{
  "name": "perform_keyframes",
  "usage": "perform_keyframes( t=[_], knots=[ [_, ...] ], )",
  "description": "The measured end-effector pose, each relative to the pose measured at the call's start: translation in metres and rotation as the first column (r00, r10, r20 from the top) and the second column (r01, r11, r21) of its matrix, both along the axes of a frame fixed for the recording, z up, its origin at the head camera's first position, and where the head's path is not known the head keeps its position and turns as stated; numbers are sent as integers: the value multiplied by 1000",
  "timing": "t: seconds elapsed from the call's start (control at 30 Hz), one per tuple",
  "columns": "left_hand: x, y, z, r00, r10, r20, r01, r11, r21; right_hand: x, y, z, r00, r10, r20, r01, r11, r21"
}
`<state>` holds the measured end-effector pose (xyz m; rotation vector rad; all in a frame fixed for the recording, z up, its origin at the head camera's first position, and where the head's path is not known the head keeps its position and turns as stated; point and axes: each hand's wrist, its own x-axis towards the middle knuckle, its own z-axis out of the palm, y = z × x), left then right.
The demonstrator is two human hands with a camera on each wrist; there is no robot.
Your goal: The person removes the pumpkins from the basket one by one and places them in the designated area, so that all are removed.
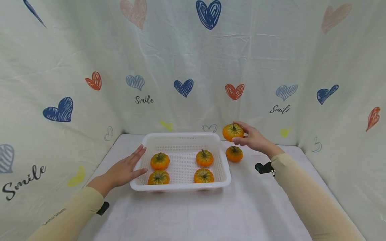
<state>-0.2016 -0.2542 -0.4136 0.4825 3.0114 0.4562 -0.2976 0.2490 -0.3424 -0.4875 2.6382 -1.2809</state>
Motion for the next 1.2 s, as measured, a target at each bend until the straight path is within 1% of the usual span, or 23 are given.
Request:
perform_keyframes(
  t=[0.27, 0.43, 0.57, 0.63, 0.87, 1.07, 1.2],
  knots=[
    [1, 0, 1, 1000, 0, -5, 0, 1000, 2, 3, 20, -8, 999, -35, 12, 36, 999, -8],
    [0, -1, -1, 1000, -5, -11, 5, 1000, 2, 7, 31, -14, 998, -64, 29, 64, 998, -25],
    [-1, -2, -3, 1000, -5, -16, 5, 1000, -1, 11, 39, -21, 995, -92, 49, 93, 995, -25],
    [-1, -2, -3, 1000, -3, -16, 3, 1000, 0, 12, 43, -25, 994, -93, 58, 95, 995, -37],
    [0, 0, -1, 1000, 0, -7, 0, 1000, 3, 16, 56, -37, 989, -115, 90, 122, 990, -75],
    [2, -1, 0, 1000, -3, -7, 3, 1000, 8, 19, 65, -48, 986, -131, 98, 139, 988, -74],
    [1, -2, -1, 1000, -4, -7, 4, 1000, 9, 18, 70, -57, 981, -156, 113, 165, 983, -76]
  ],
)
